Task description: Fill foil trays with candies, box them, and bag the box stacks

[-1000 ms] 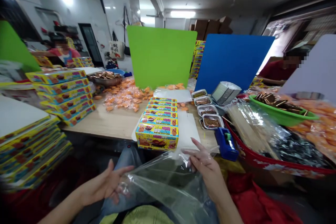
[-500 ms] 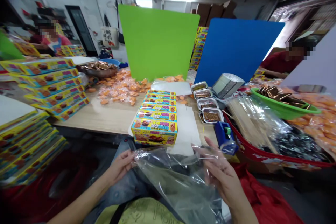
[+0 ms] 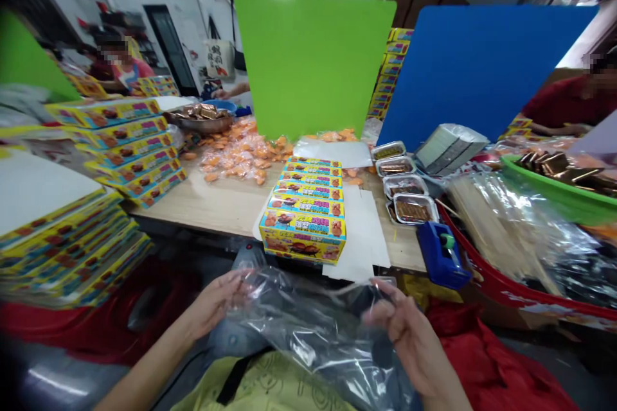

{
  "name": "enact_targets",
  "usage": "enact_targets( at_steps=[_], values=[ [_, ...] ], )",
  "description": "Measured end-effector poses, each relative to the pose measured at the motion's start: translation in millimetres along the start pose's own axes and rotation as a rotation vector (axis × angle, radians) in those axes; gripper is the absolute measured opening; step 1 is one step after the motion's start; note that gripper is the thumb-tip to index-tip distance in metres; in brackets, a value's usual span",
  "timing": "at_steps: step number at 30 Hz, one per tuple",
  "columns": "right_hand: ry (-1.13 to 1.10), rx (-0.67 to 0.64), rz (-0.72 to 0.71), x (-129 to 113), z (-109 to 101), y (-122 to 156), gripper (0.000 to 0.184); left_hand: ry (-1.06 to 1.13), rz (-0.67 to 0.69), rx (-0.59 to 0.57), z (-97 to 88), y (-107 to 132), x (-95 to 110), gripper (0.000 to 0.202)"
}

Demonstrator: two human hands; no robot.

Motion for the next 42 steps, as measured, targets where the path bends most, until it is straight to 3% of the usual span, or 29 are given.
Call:
enact_targets(
  at_steps=[2,5,11,16,20,22,25,29,31,34,38,42],
  values=[
    [-0.01,-0.071,0.062,-1.2,-3.0,4.9,0.067,-0.148,0.0,-0.056,-5.0,6.7,-0.1,0.061],
    [0.095,-0.184,0.087,2.8,-8.3,10.9,0.068,-0.315,0.01,-0.094,-14.1,17.0,1.5,0.065],
    [0.081,-0.296,0.156,35.5,-17.7,1.6,0.073,-0.213,0.144,0.127,-14.7,11.4,-1.4,0.038],
    [0.15,-0.329,0.251,53.9,-33.8,7.2,0.077,-0.235,0.228,0.275,-14.4,6.1,-2.1,0.033],
    [0.173,-0.419,0.229,56.5,-28.8,28.8,0.069,-0.315,0.261,0.314,-16.5,7.3,-2.6,0.026],
    [0.238,-0.445,0.2,52.7,-19.9,34.8,0.049,-0.357,0.286,0.307,-15.5,8.3,-1.5,0.026],
    [0.353,-0.331,0.095,37.9,-6.0,33.4,0.035,-0.472,0.313,0.252,-11.6,12.6,5.7,0.029],
    [0.308,-0.016,-0.081,11.3,6.1,25.5,0.034,-0.553,0.306,0.008,-7.0,22.2,22.1,0.016],
    [0.219,0.034,-0.093,3.2,9.0,22.2,0.031,-0.485,0.267,-0.095,-6.7,24.5,28.6,0.015],
    [0.18,-0.004,-0.087,2.1,9.3,13.3,0.027,-0.41,0.232,-0.169,-6.1,19.5,33.5,0.02],
    [0.381,-0.046,-0.159,15.8,9.7,-14.2,0.03,-0.321,0.341,-0.054,-6.5,-1.2,34.1,0.026],
    [0.417,-0.101,-0.157,28.6,20.5,-42.9,0.035,0.073,0.338,0.096,-16.4,-22.0,30.4,0.025]
  ],
)
Point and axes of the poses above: each hand's wrist, its own y-axis away from the middle knuckle, its own z-axis out of the palm, x = y × z, the point moved 1 cm from there along -y, towards the middle knuckle, and after that the axes turned 12 degrees about -z, right-handed, at the moved point
